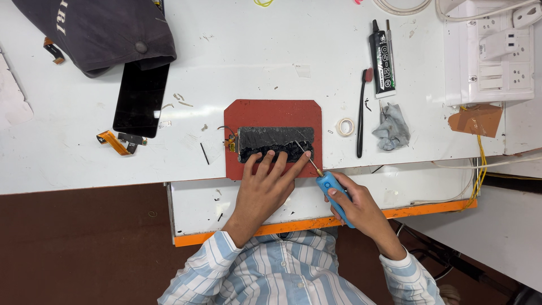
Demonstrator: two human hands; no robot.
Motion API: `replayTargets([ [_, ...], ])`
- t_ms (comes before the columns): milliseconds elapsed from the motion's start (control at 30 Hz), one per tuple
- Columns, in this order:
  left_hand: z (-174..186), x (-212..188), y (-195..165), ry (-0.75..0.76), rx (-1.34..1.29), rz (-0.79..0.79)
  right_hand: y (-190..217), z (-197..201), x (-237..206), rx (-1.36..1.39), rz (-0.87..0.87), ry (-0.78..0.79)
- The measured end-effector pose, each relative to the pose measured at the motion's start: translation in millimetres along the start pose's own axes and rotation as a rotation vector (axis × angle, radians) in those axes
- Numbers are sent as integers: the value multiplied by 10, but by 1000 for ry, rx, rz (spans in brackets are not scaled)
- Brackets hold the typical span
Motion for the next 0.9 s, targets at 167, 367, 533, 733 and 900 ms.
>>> replayTargets([
  [167,48,10,-32,-35,21,-30,-96,-68,16,33,59,13],
  [367,145,54,-25,50,-61,-50,-250,-206,19,215,167,120],
  [533,245,82,36,86,-151,-56,-448,-295,-91,342,161,210],
  [733,311,105,99,108,-248,-2,-591,-347,-288,427,80,266],
  [900,382,160,57,108,-261,21,-294,-151,-263,308,162,191],
])
Point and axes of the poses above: each hand's wrist, its own x-axis towards the middle knuckle, its own z-axis out of the back of the hand, y = z × x, the point moved 8 cm from there along x, towards the middle knuckle, and after that the axes turned 2 degrees about z, right-handed, at the moved point
